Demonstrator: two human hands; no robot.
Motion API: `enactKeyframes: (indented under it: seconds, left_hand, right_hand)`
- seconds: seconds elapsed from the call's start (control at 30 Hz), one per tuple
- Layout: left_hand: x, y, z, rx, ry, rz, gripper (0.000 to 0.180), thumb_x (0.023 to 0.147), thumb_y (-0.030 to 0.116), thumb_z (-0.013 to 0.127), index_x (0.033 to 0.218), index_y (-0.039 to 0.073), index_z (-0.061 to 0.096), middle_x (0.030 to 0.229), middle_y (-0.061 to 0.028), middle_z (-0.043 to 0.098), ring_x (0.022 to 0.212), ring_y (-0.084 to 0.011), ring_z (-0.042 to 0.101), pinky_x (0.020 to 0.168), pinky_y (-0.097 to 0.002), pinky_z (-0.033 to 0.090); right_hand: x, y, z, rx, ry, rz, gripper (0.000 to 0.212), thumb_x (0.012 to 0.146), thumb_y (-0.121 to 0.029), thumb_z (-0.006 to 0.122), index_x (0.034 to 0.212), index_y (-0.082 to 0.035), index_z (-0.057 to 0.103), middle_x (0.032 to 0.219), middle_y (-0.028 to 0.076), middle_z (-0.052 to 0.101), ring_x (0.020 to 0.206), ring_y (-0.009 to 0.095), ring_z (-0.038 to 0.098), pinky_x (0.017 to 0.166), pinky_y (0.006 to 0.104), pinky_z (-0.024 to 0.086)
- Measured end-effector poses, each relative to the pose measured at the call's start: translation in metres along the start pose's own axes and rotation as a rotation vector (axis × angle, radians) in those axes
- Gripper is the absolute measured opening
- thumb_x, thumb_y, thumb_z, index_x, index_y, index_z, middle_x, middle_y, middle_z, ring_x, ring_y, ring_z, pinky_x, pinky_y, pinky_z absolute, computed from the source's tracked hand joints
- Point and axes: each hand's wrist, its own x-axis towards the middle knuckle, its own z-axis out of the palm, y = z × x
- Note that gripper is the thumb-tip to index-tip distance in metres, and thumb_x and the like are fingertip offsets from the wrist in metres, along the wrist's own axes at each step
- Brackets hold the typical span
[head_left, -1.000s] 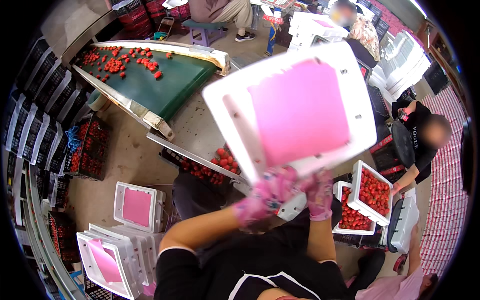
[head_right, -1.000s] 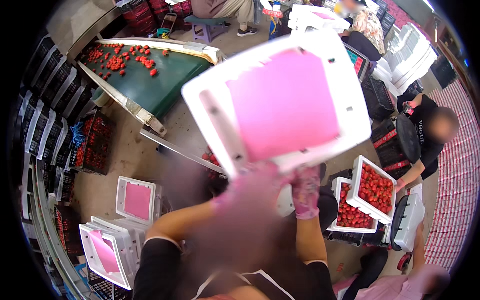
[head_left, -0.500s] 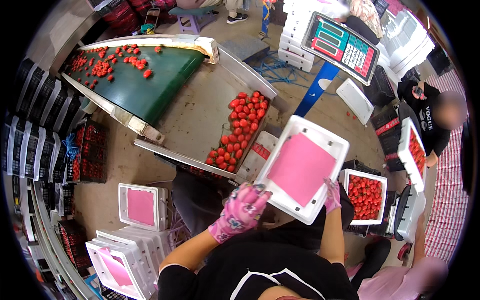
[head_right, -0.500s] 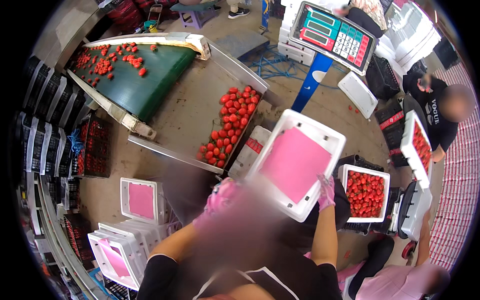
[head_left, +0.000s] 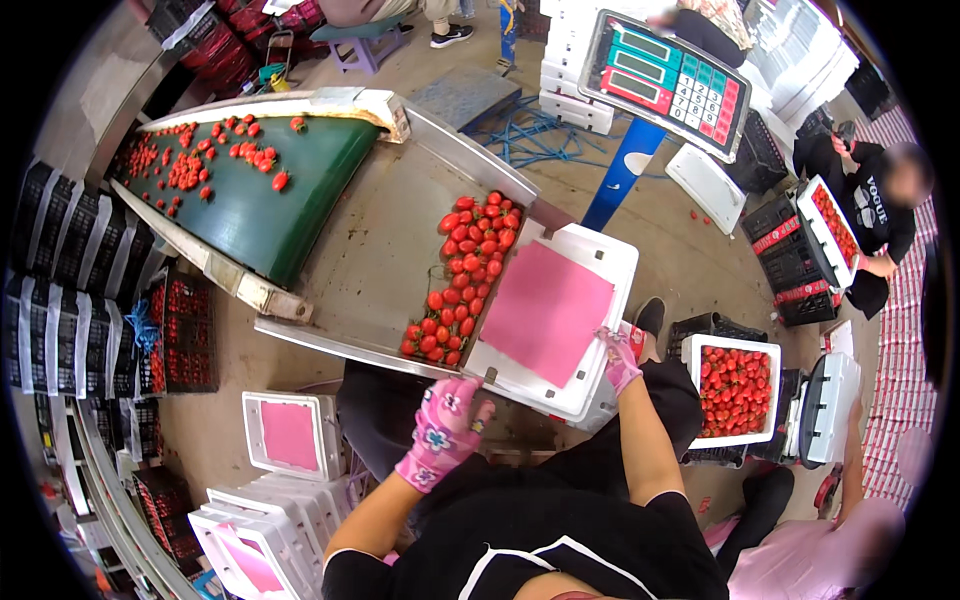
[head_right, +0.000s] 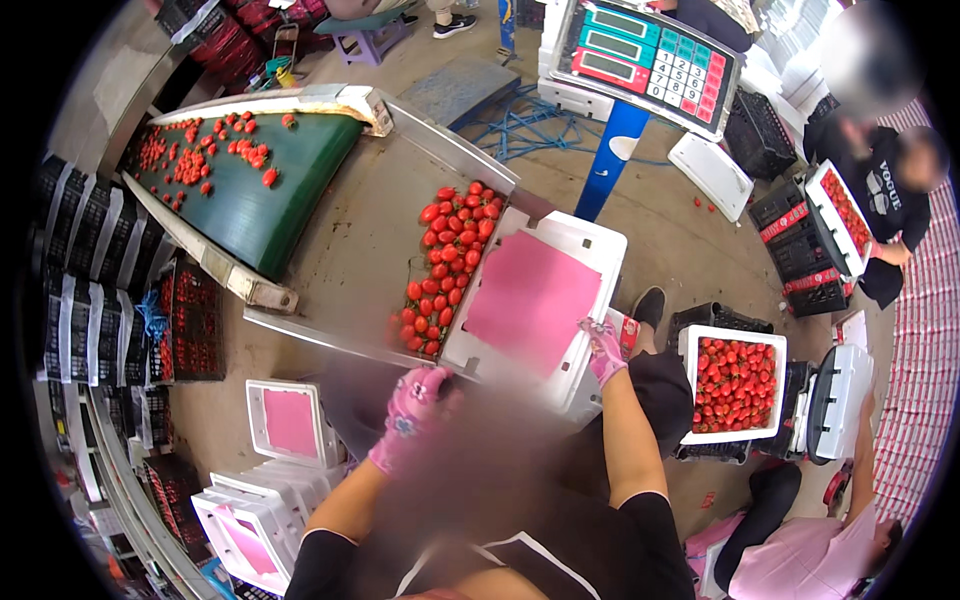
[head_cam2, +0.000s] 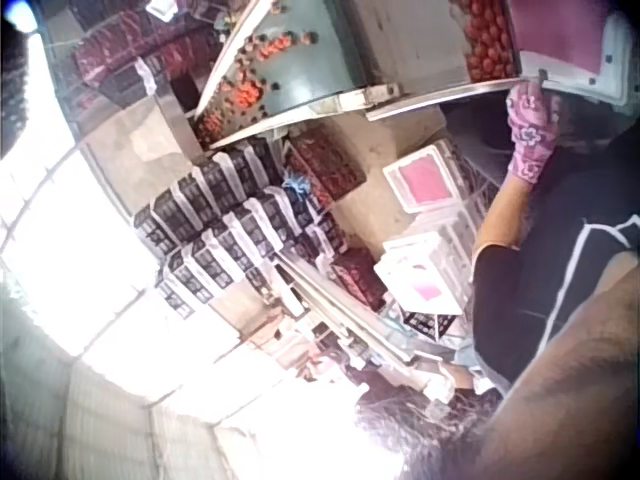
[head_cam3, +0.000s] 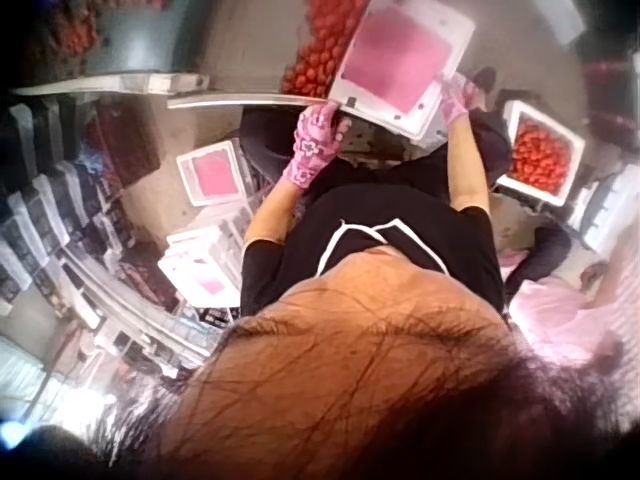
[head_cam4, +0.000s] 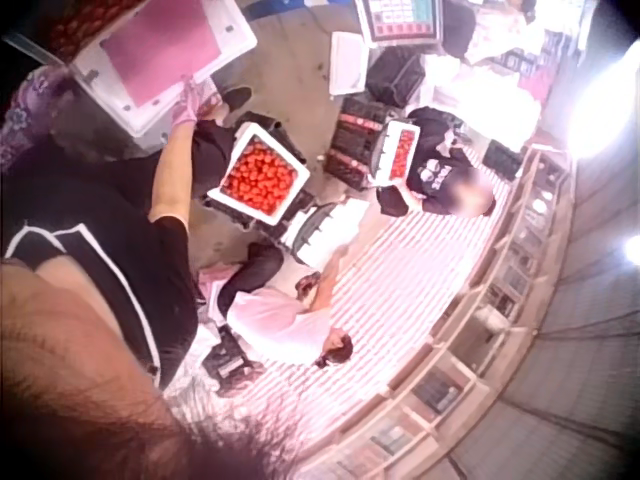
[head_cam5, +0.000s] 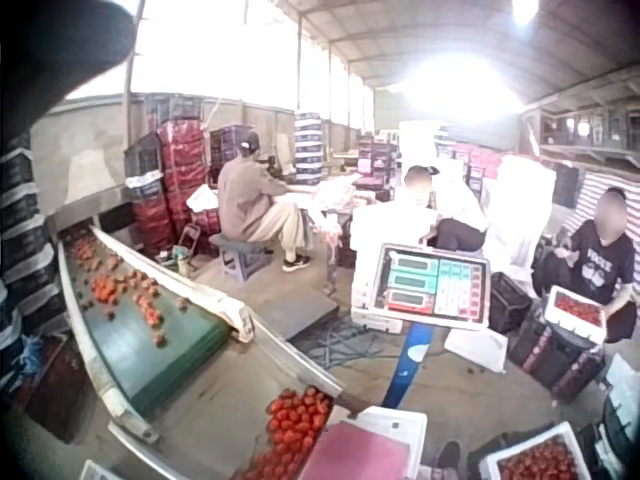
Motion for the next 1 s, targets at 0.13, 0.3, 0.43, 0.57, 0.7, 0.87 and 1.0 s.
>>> enactKeyframes:
  seconds: [0.13, 0.3, 0.43, 0.57, 0.7, 0.87, 1.0]
  left_hand:
    - [0.002, 0.011, 0.022, 0.077, 0.038, 0.015, 0.023, 0.073, 0.015, 0.07, 0.091, 0.006, 0.059, 0.082, -0.0115, 0.056, 0.081, -0.0314, 0.055, 0.07, -0.042, 0.044]
    - [0.008, 0.023, 0.03, -0.021, -0.18, 0.166, 0.014, 0.075, 0.016, 0.065, 0.086, 0.01, 0.059, 0.079, -0.008, 0.056, 0.079, -0.0289, 0.055, 0.067, -0.0418, 0.045]
    - [-0.003, 0.019, 0.055, 0.066, -0.403, 0.231, 0.017, 0.076, 0.015, 0.061, 0.092, 0.01, 0.057, 0.083, -0.0067, 0.056, 0.081, -0.0273, 0.056, 0.07, -0.0413, 0.045]
    - [-0.011, 0.018, 0.08, 0.194, -0.544, 0.273, 0.021, 0.077, 0.016, 0.06, 0.096, 0.01, 0.058, 0.089, -0.0069, 0.056, 0.081, -0.0259, 0.057, 0.073, -0.0414, 0.046]
    - [-0.011, 0.011, 0.1, 0.299, -0.708, 0.119, 0.024, 0.077, 0.014, 0.059, 0.101, 0.009, 0.057, 0.096, -0.0093, 0.056, 0.091, -0.0261, 0.057, 0.078, -0.0406, 0.046]
    - [-0.036, 0.001, 0.117, 0.458, -0.446, 0.261, 0.032, 0.071, 0.015, 0.062, 0.102, 0.006, 0.055, 0.1, -0.0119, 0.055, 0.097, -0.0312, 0.055, 0.08, -0.0415, 0.045]
    - [-0.014, 0.012, 0.082, 0.204, -0.554, 0.241, 0.034, 0.068, 0.014, 0.063, 0.101, 0.006, 0.056, 0.101, -0.012, 0.054, 0.097, -0.0316, 0.053, 0.081, -0.0425, 0.045]
  right_hand:
    - [-0.002, -0.006, 0.0, 0.179, -0.032, 0.104, 0.029, 0.081, 0.004, 0.063, 0.104, -0.005, 0.048, 0.083, 0.006, 0.059, 0.077, 0.018, 0.062, 0.07, 0.0293, 0.052]
    - [-0.008, -0.006, 0.009, 0.193, 0.007, 0.123, 0.034, 0.08, 0.007, 0.063, 0.107, -0.007, 0.048, 0.082, 0.005, 0.058, 0.076, 0.016, 0.061, 0.067, 0.029, 0.053]
    - [-0.01, -0.004, 0.015, 0.195, -0.003, 0.103, 0.037, 0.079, 0.008, 0.063, 0.11, -0.007, 0.048, 0.082, 0.004, 0.057, 0.076, 0.016, 0.061, 0.067, 0.0286, 0.053]
    - [-0.005, 0.002, 0.011, 0.244, -0.014, 0.034, 0.04, 0.079, 0.009, 0.063, 0.112, -0.007, 0.047, 0.082, 0.004, 0.057, 0.075, 0.016, 0.06, 0.066, 0.028, 0.052]
    - [-0.004, 0.005, 0.006, 0.223, -0.044, 0.036, 0.041, 0.079, 0.009, 0.062, 0.114, -0.007, 0.046, 0.081, 0.004, 0.057, 0.074, 0.016, 0.06, 0.064, 0.0273, 0.051]
    - [-0.004, 0.009, 0.011, 0.207, -0.01, 0.021, 0.041, 0.079, 0.009, 0.061, 0.113, -0.008, 0.047, 0.079, 0.003, 0.056, 0.072, 0.015, 0.059, 0.063, 0.0271, 0.05]
    - [-0.012, 0.001, 0.018, 0.224, 0.022, 0.078, 0.038, 0.079, 0.008, 0.061, 0.111, -0.008, 0.047, 0.078, 0.003, 0.056, 0.071, 0.014, 0.059, 0.062, 0.0265, 0.05]
